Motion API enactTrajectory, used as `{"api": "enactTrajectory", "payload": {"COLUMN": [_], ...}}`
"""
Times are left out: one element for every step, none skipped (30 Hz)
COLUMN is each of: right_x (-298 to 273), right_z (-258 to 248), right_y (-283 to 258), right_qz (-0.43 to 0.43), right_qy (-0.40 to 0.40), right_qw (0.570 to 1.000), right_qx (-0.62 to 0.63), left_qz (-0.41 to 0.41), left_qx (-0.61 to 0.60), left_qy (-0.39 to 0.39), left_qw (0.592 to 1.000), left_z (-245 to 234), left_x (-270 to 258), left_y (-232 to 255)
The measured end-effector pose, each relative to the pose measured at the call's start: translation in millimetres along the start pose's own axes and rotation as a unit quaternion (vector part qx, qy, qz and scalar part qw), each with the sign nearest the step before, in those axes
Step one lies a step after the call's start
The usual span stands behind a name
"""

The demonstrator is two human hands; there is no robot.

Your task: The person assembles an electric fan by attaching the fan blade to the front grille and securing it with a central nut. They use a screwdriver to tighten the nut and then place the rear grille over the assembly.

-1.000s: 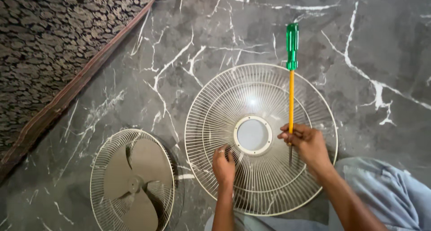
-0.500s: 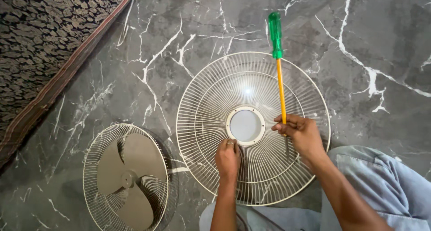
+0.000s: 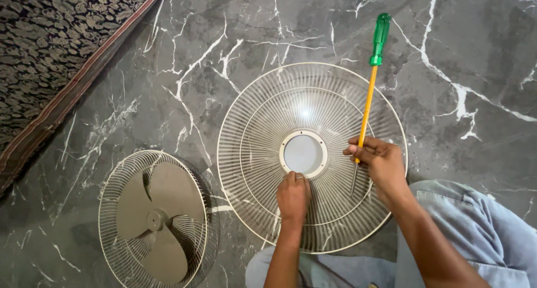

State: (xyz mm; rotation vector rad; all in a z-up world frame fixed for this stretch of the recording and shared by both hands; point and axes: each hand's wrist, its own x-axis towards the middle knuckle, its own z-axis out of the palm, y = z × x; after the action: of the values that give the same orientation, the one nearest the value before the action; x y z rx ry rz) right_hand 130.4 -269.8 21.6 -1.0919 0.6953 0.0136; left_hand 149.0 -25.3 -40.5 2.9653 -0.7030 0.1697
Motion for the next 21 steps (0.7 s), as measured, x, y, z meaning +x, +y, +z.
{"api": "enactTrajectory", "payload": {"right_x": [-1,-1,-2,-3,-4,-4,-5,-5,-6,-6,-6,-5,-4,-4,-3,-2,-2,-2,-2,-2,-2], "right_z": [1,1,2,2,2,2,3,3,3,3,3,3,3,3,4,4,4,4,5,6,8], "right_y": [-2,-4,-6,-8,-10,-11,-12,-13,-13,-13,-13,-13,-12,-11,-10,-9,-7,-5,-3,0,3], "right_qz": [0.001,0.006,0.011,0.015,0.017,0.02,0.021,0.021,0.021,0.022,0.025,0.028,0.032,0.026,0.02,0.014,0.007,-0.001,-0.009,-0.016,-0.024], "right_qy": [0.003,0.005,0.007,0.01,0.012,0.013,0.015,0.016,0.017,0.018,0.018,0.018,0.018,0.013,0.008,0.004,-0.002,-0.007,-0.013,-0.016,-0.019], "right_qw": [1.0,1.0,1.0,1.0,1.0,1.0,1.0,1.0,0.999,0.999,0.999,0.999,0.999,1.0,1.0,1.0,1.0,1.0,1.0,0.999,0.998], "right_qx": [-0.006,-0.01,-0.014,-0.017,-0.014,-0.01,-0.006,-0.013,-0.02,-0.027,-0.021,-0.015,-0.009,-0.005,-0.001,0.004,0.002,0.0,-0.002,-0.032,-0.062], "left_qz": [0.006,0.012,0.012,0.012,0.012,0.016,0.019,0.022,0.013,0.004,-0.005,-0.011,-0.016,-0.021,-0.026,-0.031,-0.035,-0.031,-0.027,-0.022,-0.023], "left_qx": [-0.004,-0.008,-0.006,-0.003,-0.001,-0.01,-0.018,-0.027,-0.022,-0.017,-0.013,-0.015,-0.017,-0.019,-0.03,-0.04,-0.051,-0.065,-0.08,-0.094,-0.093], "left_qy": [-0.003,-0.005,-0.011,-0.016,-0.021,-0.016,-0.009,-0.003,-0.01,-0.016,-0.022,-0.025,-0.028,-0.031,-0.03,-0.029,-0.029,-0.017,-0.005,0.008,0.001], "left_qw": [1.0,1.0,1.0,1.0,1.0,1.0,1.0,0.999,1.0,1.0,1.0,1.0,0.999,0.999,0.999,0.998,0.998,0.997,0.996,0.995,0.995], "left_z": [0,-1,-1,-1,-1,-2,-2,-2,-2,-3,-3,-3,-3,-3,-4,-5,-6,-8,-11,-13,-16], "left_x": [0,1,1,2,2,2,2,3,2,2,3,4,5,6,6,5,4,0,-4,-8,-12], "left_y": [1,3,4,6,8,9,11,12,14,16,18,19,20,21,21,21,21,21,21,21,22]}}
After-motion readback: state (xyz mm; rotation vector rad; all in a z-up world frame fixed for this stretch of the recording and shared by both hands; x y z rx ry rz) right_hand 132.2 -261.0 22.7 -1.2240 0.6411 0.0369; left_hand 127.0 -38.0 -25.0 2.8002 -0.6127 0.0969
